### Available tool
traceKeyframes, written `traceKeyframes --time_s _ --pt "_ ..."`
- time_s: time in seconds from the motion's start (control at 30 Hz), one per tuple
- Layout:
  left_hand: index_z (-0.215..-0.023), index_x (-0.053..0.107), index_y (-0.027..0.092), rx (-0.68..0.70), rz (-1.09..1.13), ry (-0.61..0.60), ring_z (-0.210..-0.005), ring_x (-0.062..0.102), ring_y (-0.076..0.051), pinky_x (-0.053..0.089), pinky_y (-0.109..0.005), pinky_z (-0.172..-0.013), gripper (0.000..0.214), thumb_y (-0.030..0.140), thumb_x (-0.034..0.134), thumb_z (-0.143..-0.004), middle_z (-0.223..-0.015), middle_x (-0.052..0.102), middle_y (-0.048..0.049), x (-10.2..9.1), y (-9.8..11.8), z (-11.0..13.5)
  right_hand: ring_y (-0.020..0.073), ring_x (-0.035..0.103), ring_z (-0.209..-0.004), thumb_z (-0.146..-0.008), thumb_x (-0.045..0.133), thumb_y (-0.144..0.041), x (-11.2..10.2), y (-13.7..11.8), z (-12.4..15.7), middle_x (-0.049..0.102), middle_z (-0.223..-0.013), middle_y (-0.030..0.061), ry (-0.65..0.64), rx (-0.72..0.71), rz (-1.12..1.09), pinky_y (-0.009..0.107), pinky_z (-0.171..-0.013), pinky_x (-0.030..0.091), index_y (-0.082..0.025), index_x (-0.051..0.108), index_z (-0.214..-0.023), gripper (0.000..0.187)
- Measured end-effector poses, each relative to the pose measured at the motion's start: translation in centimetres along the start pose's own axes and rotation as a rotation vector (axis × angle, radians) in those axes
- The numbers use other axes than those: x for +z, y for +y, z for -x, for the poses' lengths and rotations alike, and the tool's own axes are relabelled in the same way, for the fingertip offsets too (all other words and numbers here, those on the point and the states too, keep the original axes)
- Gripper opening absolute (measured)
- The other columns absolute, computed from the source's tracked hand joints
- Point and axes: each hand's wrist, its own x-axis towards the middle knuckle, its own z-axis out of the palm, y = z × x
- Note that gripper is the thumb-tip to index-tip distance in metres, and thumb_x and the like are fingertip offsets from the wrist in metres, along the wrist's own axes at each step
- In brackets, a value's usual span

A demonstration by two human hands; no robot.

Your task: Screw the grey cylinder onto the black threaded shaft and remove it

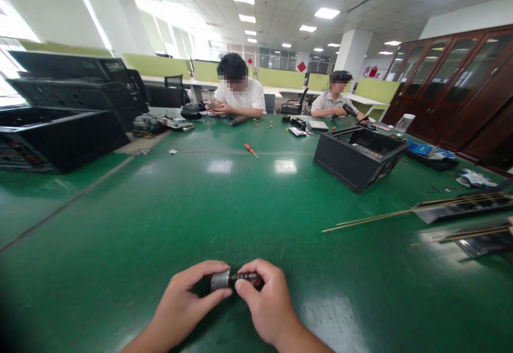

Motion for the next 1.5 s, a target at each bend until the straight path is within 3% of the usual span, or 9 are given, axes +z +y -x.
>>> traceKeyframes --time_s 0.93,1.5 --pt "-0.096 0.073 0.029 -0.008 0.002 0.042 -0.079 0.074 -0.016 0.058 -0.021 -0.076 0.029 0.027 0.085 -0.07 -0.089 0.079 0.004 -0.1 0.11 -0.1 0.0153 0.053 -0.068 -0.08 0.067 -0.024 -0.01 -0.06 -0.02 0.062 -0.072 0.0006 0.008 0.013 -0.032 0.025 -0.066 0.04 -0.016 0.071 -0.084 0.01" --pt "-0.094 0.075 0.028 -0.06 0.01 0.058 -0.078 0.075 -0.018 0.059 -0.025 -0.075 0.027 0.027 0.085 -0.069 -0.088 0.079 0.0016 -0.15 -0.05 -0.32 0.0147 0.05 -0.066 -0.084 0.064 -0.027 0.16 0.4 -0.12 0.057 -0.071 0.0 0.006 0.017 -0.055 0.026 -0.065 0.041 -0.016 0.068 -0.087 0.012"
